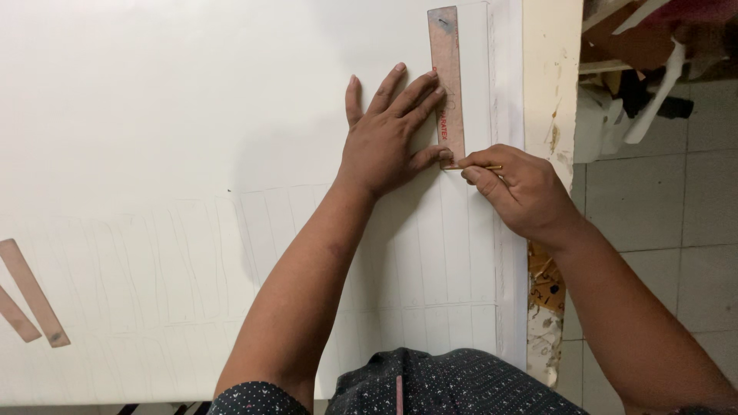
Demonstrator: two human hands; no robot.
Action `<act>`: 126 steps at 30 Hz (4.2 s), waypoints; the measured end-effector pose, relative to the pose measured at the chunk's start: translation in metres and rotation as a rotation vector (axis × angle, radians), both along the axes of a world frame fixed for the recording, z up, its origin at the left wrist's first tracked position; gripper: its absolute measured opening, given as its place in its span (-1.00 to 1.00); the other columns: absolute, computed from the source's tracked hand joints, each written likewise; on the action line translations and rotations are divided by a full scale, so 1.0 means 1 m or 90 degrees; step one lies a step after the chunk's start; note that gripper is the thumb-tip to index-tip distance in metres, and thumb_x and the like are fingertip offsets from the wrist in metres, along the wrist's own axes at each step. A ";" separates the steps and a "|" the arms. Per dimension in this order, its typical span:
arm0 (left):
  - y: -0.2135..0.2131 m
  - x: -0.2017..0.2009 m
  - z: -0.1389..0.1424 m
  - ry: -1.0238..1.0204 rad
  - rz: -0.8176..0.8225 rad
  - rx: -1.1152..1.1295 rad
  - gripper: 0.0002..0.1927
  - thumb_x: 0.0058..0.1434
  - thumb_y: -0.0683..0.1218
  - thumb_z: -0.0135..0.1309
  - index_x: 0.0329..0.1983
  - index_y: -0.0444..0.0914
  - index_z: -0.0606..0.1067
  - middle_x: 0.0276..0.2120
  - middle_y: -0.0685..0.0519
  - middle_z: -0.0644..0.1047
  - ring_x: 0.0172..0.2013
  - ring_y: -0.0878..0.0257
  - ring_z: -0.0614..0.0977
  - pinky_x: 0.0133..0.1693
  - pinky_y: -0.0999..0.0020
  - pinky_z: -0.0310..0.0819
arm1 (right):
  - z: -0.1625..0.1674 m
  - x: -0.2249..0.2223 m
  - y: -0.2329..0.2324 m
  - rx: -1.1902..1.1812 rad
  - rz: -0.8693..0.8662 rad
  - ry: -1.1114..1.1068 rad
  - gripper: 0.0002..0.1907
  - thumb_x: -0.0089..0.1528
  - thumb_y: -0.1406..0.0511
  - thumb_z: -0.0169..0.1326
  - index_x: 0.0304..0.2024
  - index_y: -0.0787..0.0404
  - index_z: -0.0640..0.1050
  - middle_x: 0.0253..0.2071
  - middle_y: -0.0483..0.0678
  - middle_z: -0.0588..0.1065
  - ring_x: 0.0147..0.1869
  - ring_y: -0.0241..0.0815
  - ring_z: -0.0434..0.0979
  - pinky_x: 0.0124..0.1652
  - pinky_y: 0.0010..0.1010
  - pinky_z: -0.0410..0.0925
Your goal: The person uses a ruler and a pencil to draw straight vertical lines on a large white sheet of paper laid on a table. They repeatedly position the ruler and draw lines, occasionally moving the ruler to new positions.
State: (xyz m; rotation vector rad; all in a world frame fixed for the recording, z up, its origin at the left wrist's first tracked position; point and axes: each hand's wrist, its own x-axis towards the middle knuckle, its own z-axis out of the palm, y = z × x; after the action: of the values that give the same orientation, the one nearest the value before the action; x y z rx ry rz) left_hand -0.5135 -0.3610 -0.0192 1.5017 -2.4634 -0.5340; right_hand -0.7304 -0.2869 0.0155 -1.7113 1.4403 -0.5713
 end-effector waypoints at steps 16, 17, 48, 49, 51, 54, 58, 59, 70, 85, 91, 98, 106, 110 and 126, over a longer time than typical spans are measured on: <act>0.003 -0.020 -0.001 -0.019 -0.019 0.025 -0.26 0.01 0.13 0.26 0.27 -0.15 0.39 0.29 0.07 0.37 0.33 0.02 0.25 0.29 -0.12 -0.02 | 0.031 -0.020 -0.005 -0.223 -0.016 0.123 -0.85 0.49 0.30 0.07 -0.04 0.25 0.59 -0.11 0.05 0.58 -0.07 -0.14 0.62 -0.10 -0.38 0.50; 0.008 -0.028 -0.005 -0.032 -0.055 0.003 -0.56 0.17 0.02 0.15 0.10 -0.18 0.45 0.21 0.04 0.42 0.25 0.05 0.36 0.19 -0.01 0.17 | 0.034 -0.020 -0.011 -0.240 -0.029 0.130 -0.85 0.52 0.30 0.07 -0.02 0.25 0.59 -0.11 0.05 0.57 -0.06 -0.13 0.61 -0.09 -0.38 0.50; 0.016 -0.105 -0.028 -0.048 0.103 -0.091 -0.71 0.28 -0.18 0.00 -0.06 -0.53 0.49 0.34 -0.60 0.26 -0.09 -0.15 0.64 -0.35 0.17 0.59 | -0.012 0.014 -0.151 -0.468 0.206 0.245 -0.84 0.47 0.29 0.15 -0.19 0.19 0.66 -0.28 -0.08 0.58 -0.12 -0.08 0.52 0.28 -0.11 0.21; 0.011 -0.102 -0.025 0.009 0.108 -0.061 -0.75 0.32 -0.18 -0.03 -0.18 -0.54 0.49 0.36 -0.64 0.19 -0.03 -0.24 0.65 -0.31 0.10 0.63 | -0.013 0.012 -0.159 -0.491 0.201 0.232 -0.84 0.46 0.32 0.15 -0.21 0.22 0.66 -0.27 -0.07 0.58 -0.11 -0.06 0.52 0.23 -0.14 0.23; 0.002 -0.094 -0.017 0.166 0.148 0.079 -0.68 0.26 -0.20 -0.08 -0.08 -0.61 0.42 0.40 -0.56 0.08 -0.23 -0.28 0.66 -0.30 0.01 0.60 | -0.014 0.012 -0.173 -0.504 0.189 0.216 -0.85 0.46 0.35 0.15 -0.21 0.25 0.67 -0.29 -0.06 0.58 -0.15 -0.07 0.53 0.12 -0.19 0.29; -0.003 -0.085 -0.001 0.236 0.152 0.154 -0.70 0.25 -0.21 -0.11 -0.12 -0.62 0.41 0.43 -0.53 -0.03 -0.31 -0.27 0.67 -0.26 -0.01 0.60 | -0.013 0.015 -0.186 -0.465 0.168 0.188 -0.85 0.48 0.36 0.14 -0.16 0.28 0.68 -0.35 -0.04 0.57 -0.28 -0.15 0.55 -0.05 -0.27 0.38; -0.005 -0.079 0.011 0.172 0.094 0.121 -0.80 0.22 -0.23 -0.07 -0.39 -0.51 0.49 0.40 -0.61 -0.03 -0.20 -0.26 0.66 -0.25 0.04 0.64 | -0.010 0.020 -0.191 -0.475 0.157 0.139 -0.85 0.48 0.41 0.13 -0.17 0.35 0.66 -0.30 0.03 0.59 -0.28 -0.13 0.58 -0.20 -0.34 0.43; -0.005 -0.079 0.012 0.158 0.086 0.137 -0.80 0.22 -0.23 -0.07 -0.35 -0.52 0.48 0.41 -0.61 -0.03 -0.23 -0.24 0.67 -0.26 0.04 0.64 | -0.008 0.020 -0.191 -0.495 0.157 0.136 -0.85 0.46 0.43 0.12 -0.19 0.37 0.65 -0.26 0.04 0.60 -0.26 -0.12 0.59 -0.22 -0.34 0.44; -0.003 -0.075 0.000 0.171 0.059 0.060 -0.87 0.17 -0.27 -0.03 -0.38 -0.49 0.45 0.35 -0.63 0.09 -0.21 -0.20 0.67 -0.27 0.08 0.64 | -0.011 -0.006 -0.191 -0.427 0.089 0.232 -0.81 0.49 0.37 0.09 -0.16 0.36 0.65 -0.30 0.06 0.59 -0.24 -0.04 0.59 -0.20 -0.23 0.43; 0.050 -0.029 -0.014 0.307 -0.007 -0.047 -0.76 0.31 -0.16 0.09 -0.06 -0.38 0.37 0.25 -0.27 0.34 0.16 -0.10 0.50 0.20 0.10 0.44 | 0.036 0.017 -0.182 0.015 -0.083 0.196 -0.72 0.29 0.16 0.29 -0.07 0.16 0.57 -0.17 -0.02 0.54 -0.10 -0.05 0.55 -0.08 -0.14 0.43; 0.031 0.019 -0.016 0.331 0.281 -0.082 -0.69 0.34 -0.19 0.08 0.13 -0.30 0.37 0.27 -0.15 0.39 0.27 -0.01 0.43 0.30 0.03 0.20 | 0.056 0.004 -0.113 -0.375 -0.008 0.106 -0.90 0.37 0.39 0.28 -0.22 0.27 0.59 -0.20 0.05 0.57 -0.15 -0.08 0.58 -0.30 -0.44 0.46; -0.001 0.039 0.004 0.098 0.069 0.026 -0.18 0.17 0.20 0.21 0.46 -0.04 0.20 0.47 0.08 0.17 0.49 0.00 0.02 0.40 -0.19 -0.38 | -0.007 0.035 -0.036 -0.300 0.146 0.148 -0.71 0.14 0.25 0.33 -0.13 0.22 0.60 -0.04 0.04 0.52 -0.08 -0.10 0.62 -0.18 -0.40 0.54; -0.003 0.034 0.011 -0.028 0.009 0.071 -0.11 0.09 0.35 0.21 0.47 0.14 0.20 0.47 0.34 0.15 0.51 0.08 -0.09 0.41 -0.22 -0.56 | -0.017 0.012 -0.060 -0.055 0.045 0.221 -0.60 0.30 0.19 0.15 0.21 0.01 0.57 0.15 0.01 0.36 0.10 -0.10 0.51 0.06 -0.23 0.42; -0.002 0.035 0.010 -0.037 -0.002 0.073 -0.11 0.05 0.42 0.20 0.44 0.17 0.24 0.45 0.38 0.17 0.50 0.15 -0.05 0.41 -0.23 -0.59 | -0.019 0.018 -0.059 -0.063 0.058 0.273 -0.58 0.29 0.11 0.17 0.22 -0.11 0.58 0.16 0.01 0.31 0.22 -0.07 0.44 0.14 -0.20 0.37; 0.001 0.036 0.001 -0.022 -0.012 0.020 -0.13 0.03 0.46 0.21 0.41 0.21 0.30 0.43 0.40 0.22 0.48 0.24 0.03 0.40 -0.22 -0.63 | -0.023 0.015 -0.053 -0.083 0.065 0.280 -0.55 0.27 0.08 0.20 0.22 -0.14 0.57 0.19 -0.01 0.30 0.28 -0.05 0.38 0.17 -0.19 0.38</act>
State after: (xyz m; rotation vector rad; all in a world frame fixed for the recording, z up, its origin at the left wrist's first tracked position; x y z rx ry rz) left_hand -0.4775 -0.3602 -0.0185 1.5135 -2.5094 -0.5574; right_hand -0.7156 -0.3394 -0.0077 -2.0926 1.6286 -0.2431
